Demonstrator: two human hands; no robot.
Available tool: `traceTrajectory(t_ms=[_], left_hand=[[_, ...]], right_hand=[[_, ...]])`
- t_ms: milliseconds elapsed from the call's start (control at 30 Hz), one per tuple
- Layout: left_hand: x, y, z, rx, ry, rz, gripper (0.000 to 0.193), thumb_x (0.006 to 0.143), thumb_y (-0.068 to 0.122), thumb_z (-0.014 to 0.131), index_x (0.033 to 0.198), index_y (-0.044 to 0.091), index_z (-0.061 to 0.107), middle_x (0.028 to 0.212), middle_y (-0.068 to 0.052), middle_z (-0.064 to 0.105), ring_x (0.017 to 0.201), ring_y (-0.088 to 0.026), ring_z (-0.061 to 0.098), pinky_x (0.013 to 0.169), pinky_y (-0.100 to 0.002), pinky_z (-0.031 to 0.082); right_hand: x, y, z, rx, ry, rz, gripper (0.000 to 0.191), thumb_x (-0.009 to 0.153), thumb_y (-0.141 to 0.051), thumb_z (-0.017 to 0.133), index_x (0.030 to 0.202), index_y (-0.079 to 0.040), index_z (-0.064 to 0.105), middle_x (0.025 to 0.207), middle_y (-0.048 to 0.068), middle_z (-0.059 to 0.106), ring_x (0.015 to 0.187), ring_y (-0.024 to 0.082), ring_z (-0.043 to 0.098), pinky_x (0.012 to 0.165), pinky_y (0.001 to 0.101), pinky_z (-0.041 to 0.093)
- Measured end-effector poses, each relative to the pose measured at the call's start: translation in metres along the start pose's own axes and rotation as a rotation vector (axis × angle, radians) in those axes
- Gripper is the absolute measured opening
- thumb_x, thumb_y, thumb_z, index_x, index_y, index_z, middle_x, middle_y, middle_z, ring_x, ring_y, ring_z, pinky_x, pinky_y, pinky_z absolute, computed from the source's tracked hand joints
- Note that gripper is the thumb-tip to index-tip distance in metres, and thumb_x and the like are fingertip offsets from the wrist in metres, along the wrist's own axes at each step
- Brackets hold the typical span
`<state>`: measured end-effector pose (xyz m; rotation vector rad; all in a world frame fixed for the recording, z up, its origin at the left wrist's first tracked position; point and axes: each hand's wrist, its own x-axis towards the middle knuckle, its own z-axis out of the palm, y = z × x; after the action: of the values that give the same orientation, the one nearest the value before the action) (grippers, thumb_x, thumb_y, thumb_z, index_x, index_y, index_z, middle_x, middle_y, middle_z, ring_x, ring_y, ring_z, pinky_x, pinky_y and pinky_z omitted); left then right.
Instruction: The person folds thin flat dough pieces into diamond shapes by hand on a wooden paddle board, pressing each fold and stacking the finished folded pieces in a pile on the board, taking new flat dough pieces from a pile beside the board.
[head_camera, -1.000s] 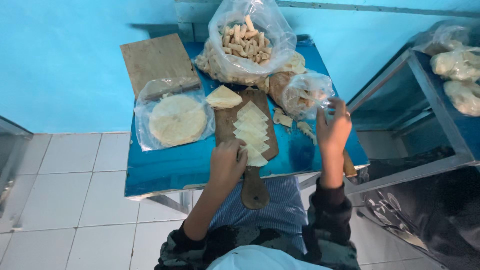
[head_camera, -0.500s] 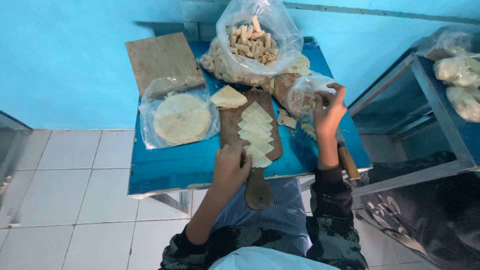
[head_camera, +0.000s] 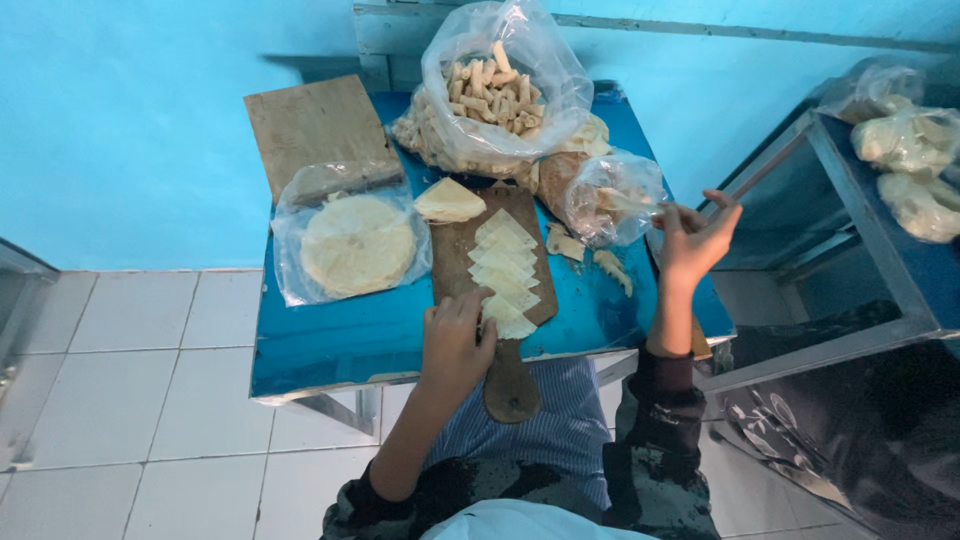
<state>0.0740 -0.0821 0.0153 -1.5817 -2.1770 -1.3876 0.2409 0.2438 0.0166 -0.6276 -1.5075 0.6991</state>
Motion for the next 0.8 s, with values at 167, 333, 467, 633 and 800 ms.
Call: traceTrajectory(t_ms=[167, 333, 467, 633, 800], left_hand=[[0.000, -0.002, 0.003, -0.031, -0.006, -0.049, 0.038, 0.087, 0.011, 0.071, 0.124, 0.008, 0.065, 0.086, -0.007, 0.064, 0.087, -0.027, 0.060, 0.083, -0.043, 0.040], [0.000, -0.001, 0.003, -0.040, -0.036, -0.125, 0.035, 0.087, 0.014, 0.072, 0.121, 0.009, 0.065, 0.077, -0.004, 0.063, 0.080, -0.025, 0.061, 0.080, -0.043, 0.040], [0.000, 0.000, 0.000, -0.030, -0.038, -0.109, 0.034, 0.087, 0.012, 0.071, 0.121, 0.009, 0.066, 0.077, -0.003, 0.063, 0.079, -0.023, 0.062, 0.082, -0.042, 0.040], [-0.001, 0.002, -0.002, -0.036, -0.061, -0.177, 0.031, 0.090, 0.012, 0.070, 0.121, 0.009, 0.067, 0.075, -0.005, 0.063, 0.079, -0.024, 0.062, 0.084, -0.043, 0.041], [-0.002, 0.002, -0.006, -0.063, -0.041, -0.170, 0.032, 0.091, 0.011, 0.068, 0.122, 0.006, 0.066, 0.082, -0.005, 0.068, 0.081, -0.023, 0.065, 0.088, -0.042, 0.042]], right_hand=[[0.002, 0.006, -0.024, 0.120, 0.061, 0.059, 0.042, 0.100, 0.012, 0.066, 0.131, -0.001, 0.041, 0.093, 0.021, 0.075, 0.075, 0.021, 0.075, 0.069, 0.0320, 0.062], [-0.026, -0.020, -0.037, 0.324, 0.058, 0.166, 0.044, 0.099, 0.013, 0.069, 0.132, -0.001, 0.043, 0.097, 0.020, 0.073, 0.079, 0.020, 0.072, 0.073, 0.0312, 0.061], [-0.079, -0.053, -0.021, 0.467, -0.070, 0.383, 0.044, 0.094, 0.011, 0.066, 0.129, -0.004, 0.045, 0.097, 0.020, 0.072, 0.079, 0.019, 0.071, 0.071, 0.0307, 0.059], [-0.139, -0.086, 0.003, 0.486, -0.232, 0.489, 0.044, 0.094, 0.009, 0.065, 0.132, -0.004, 0.046, 0.101, 0.023, 0.074, 0.081, 0.020, 0.070, 0.074, 0.0312, 0.058], [-0.165, -0.099, 0.004, 0.366, -0.263, 0.312, 0.048, 0.093, 0.014, 0.067, 0.131, -0.004, 0.043, 0.102, 0.021, 0.073, 0.089, 0.022, 0.073, 0.081, 0.0336, 0.061]])
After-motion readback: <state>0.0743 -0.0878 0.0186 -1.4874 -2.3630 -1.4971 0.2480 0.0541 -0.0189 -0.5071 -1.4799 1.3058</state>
